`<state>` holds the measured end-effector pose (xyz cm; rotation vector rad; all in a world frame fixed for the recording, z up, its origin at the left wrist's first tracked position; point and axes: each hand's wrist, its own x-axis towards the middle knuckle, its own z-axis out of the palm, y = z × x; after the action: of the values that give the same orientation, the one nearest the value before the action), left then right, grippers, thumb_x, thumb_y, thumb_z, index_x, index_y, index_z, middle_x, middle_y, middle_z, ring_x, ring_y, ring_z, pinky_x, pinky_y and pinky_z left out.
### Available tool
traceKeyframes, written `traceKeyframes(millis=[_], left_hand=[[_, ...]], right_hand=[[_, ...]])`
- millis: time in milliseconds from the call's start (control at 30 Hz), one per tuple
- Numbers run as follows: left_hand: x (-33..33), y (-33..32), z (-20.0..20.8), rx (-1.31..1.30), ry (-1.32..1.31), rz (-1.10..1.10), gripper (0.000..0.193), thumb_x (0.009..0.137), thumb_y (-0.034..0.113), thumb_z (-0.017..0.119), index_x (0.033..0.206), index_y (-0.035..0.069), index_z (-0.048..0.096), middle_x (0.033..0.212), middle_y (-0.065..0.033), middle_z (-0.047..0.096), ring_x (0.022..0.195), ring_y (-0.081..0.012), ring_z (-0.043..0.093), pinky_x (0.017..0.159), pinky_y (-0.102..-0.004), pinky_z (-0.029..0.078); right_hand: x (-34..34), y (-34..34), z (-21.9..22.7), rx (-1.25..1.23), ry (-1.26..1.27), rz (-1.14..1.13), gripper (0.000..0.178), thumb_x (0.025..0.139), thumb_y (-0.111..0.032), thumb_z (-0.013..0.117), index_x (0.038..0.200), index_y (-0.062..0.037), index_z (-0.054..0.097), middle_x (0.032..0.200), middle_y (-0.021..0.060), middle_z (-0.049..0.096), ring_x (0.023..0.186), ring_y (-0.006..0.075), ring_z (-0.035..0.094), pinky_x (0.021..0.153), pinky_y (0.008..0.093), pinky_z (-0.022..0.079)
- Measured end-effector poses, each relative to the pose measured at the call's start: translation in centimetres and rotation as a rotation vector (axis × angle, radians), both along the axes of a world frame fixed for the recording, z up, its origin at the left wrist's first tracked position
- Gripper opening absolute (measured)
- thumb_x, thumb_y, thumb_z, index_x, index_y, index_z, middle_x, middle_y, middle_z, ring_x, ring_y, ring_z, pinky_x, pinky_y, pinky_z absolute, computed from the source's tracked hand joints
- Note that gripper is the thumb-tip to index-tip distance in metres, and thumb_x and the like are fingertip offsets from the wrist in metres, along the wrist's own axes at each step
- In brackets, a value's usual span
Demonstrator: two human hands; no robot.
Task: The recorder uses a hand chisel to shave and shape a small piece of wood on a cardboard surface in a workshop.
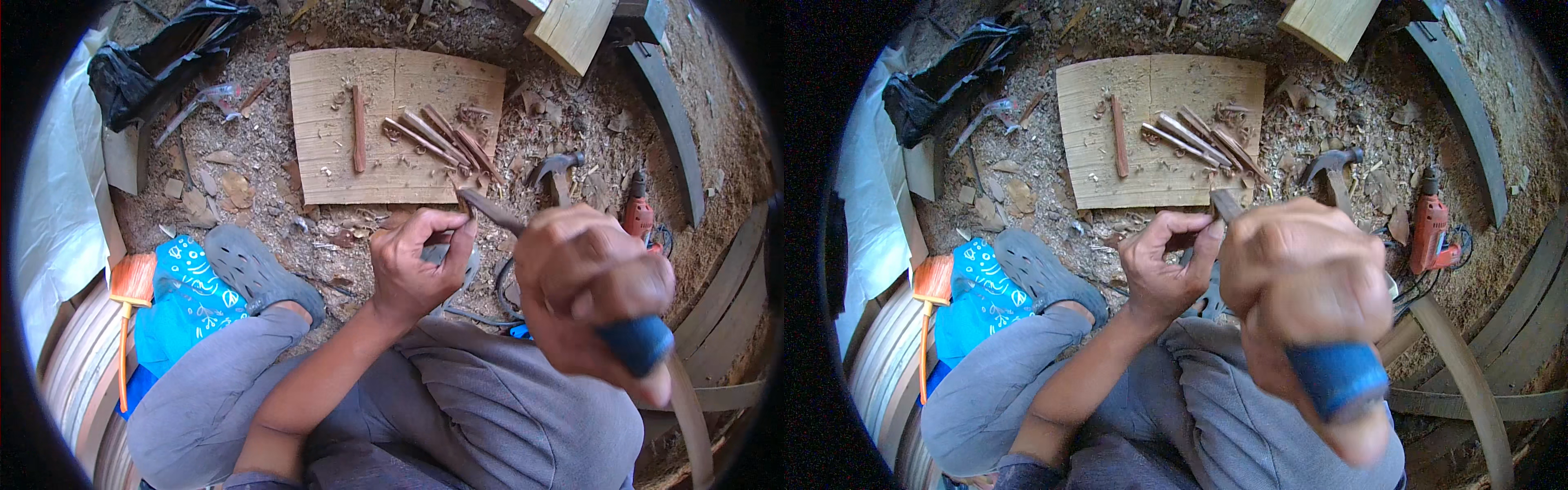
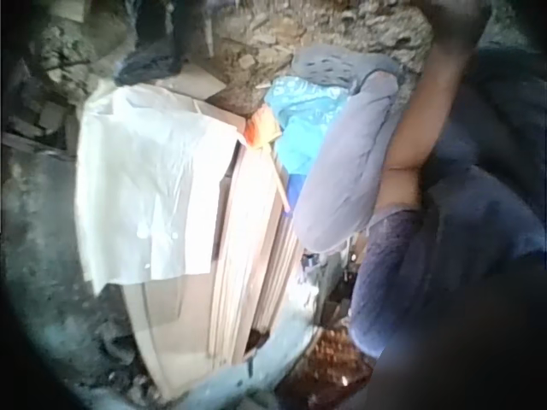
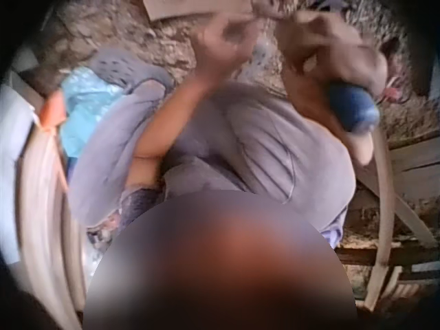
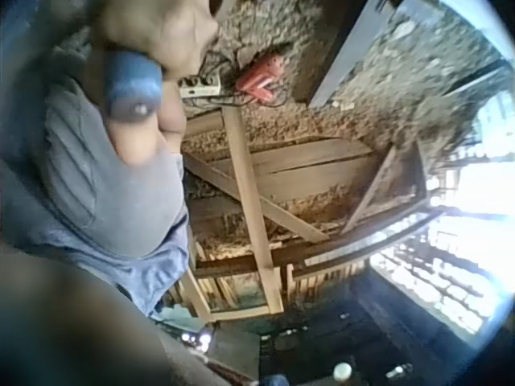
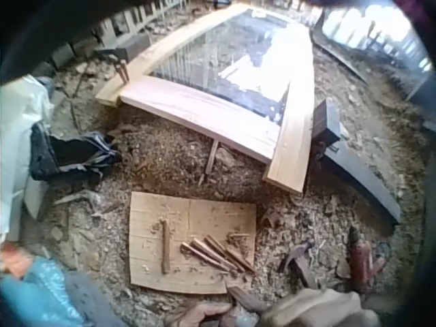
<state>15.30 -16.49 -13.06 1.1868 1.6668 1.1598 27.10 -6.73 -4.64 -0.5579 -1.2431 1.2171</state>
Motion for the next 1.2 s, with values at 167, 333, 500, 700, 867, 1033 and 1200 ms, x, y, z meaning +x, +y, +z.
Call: traceKeyframes(millis=[167, 333, 500, 700, 867, 1033, 1200], left_hand=[[0.0, 0.3, 0.8, -0.036, 0.004, -0.032, 0.012, 0.087, 0.013, 0.08, 0.084, 0.006, 0.07, 0.069, -0.007, 0.072, 0.059, -0.0174, 0.072, 0.055, -0.0301, 0.054], [0.1, 0.2, 0.9, -0.063, -0.012, -0.019, 0.012, 0.088, 0.013, 0.08, 0.085, 0.006, 0.071, 0.067, -0.0065, 0.072, 0.06, -0.0181, 0.074, 0.056, -0.0301, 0.055], [-0.2, 0.1, 1.3, -0.1, -0.027, -0.071, 0.016, 0.089, 0.011, 0.081, 0.092, -0.002, 0.072, 0.082, -0.0116, 0.076, 0.074, -0.0158, 0.076, 0.068, -0.0292, 0.061], [-0.4, 0.0, 1.1, -0.049, 0.083, -0.111, 0.017, 0.087, 0.013, 0.083, 0.09, 0.0, 0.072, 0.08, -0.0107, 0.075, 0.07, -0.0164, 0.075, 0.065, -0.0299, 0.06], [-0.4, -0.2, 0.6, -0.073, -0.027, -0.056, 0.012, 0.089, 0.013, 0.08, 0.089, 0.004, 0.072, 0.074, -0.0081, 0.074, 0.064, -0.0168, 0.073, 0.059, -0.0292, 0.057], [-0.6, 0.1, 1.2, -0.11, -0.059, -0.073, 0.014, 0.089, 0.01, 0.08, 0.092, -0.001, 0.072, 0.082, -0.0122, 0.076, 0.075, -0.0168, 0.077, 0.069, -0.0291, 0.062], [-0.4, -0.2, 0.7, -0.054, -0.006, -0.068, 0.012, 0.09, 0.014, 0.078, 0.086, 0.007, 0.069, 0.071, -0.0053, 0.072, 0.06, -0.0198, 0.072, 0.056, -0.0305, 0.056]], right_hand=[[0.6, 0.2, 2.1, 0.023, 0.029, 0.022, 0.054, 0.1, -0.064, 0.056, 0.09, -0.0109, 0.055, 0.059, 0.0016, 0.047, 0.041, 0.0126, 0.044, 0.035, 0.0286, 0.035], [0.2, -0.3, 0.9, 0.023, 0.037, 0.038, 0.053, 0.1, -0.062, 0.057, 0.089, -0.0103, 0.054, 0.058, 0.0017, 0.048, 0.039, 0.0137, 0.044, 0.034, 0.0292, 0.035], [0.1, -0.6, 0.2, 0.016, 0.104, 0.04, 0.052, 0.101, -0.06, 0.057, 0.088, -0.0098, 0.053, 0.057, 0.0017, 0.049, 0.037, 0.0147, 0.044, 0.033, 0.0298, 0.035], [-0.5, -1.1, -1.3, 0.025, -0.043, 0.032, 0.053, 0.099, -0.061, 0.061, 0.083, -0.0109, 0.052, 0.056, -0.0014, 0.047, 0.038, 0.0119, 0.044, 0.036, 0.0276, 0.036], [-0.4, -0.8, -2.9, -0.126, 0.01, -0.027, 0.063, 0.093, -0.071, 0.061, 0.075, -0.0113, 0.05, 0.058, 0.001, 0.048, 0.04, 0.0147, 0.043, 0.038, 0.0296, 0.035], [0.6, -0.2, 0.0, -0.003, 0.03, 0.01, 0.064, 0.093, -0.074, 0.058, 0.075, -0.013, 0.051, 0.057, 0.0003, 0.046, 0.04, 0.012, 0.041, 0.038, 0.0268, 0.029], [-0.4, -1.0, -3.3, -0.118, 0.017, -0.068, 0.064, 0.091, -0.076, 0.058, 0.08, -0.0141, 0.05, 0.056, -0.0009, 0.044, 0.04, 0.0109, 0.038, 0.038, 0.027, 0.029]])
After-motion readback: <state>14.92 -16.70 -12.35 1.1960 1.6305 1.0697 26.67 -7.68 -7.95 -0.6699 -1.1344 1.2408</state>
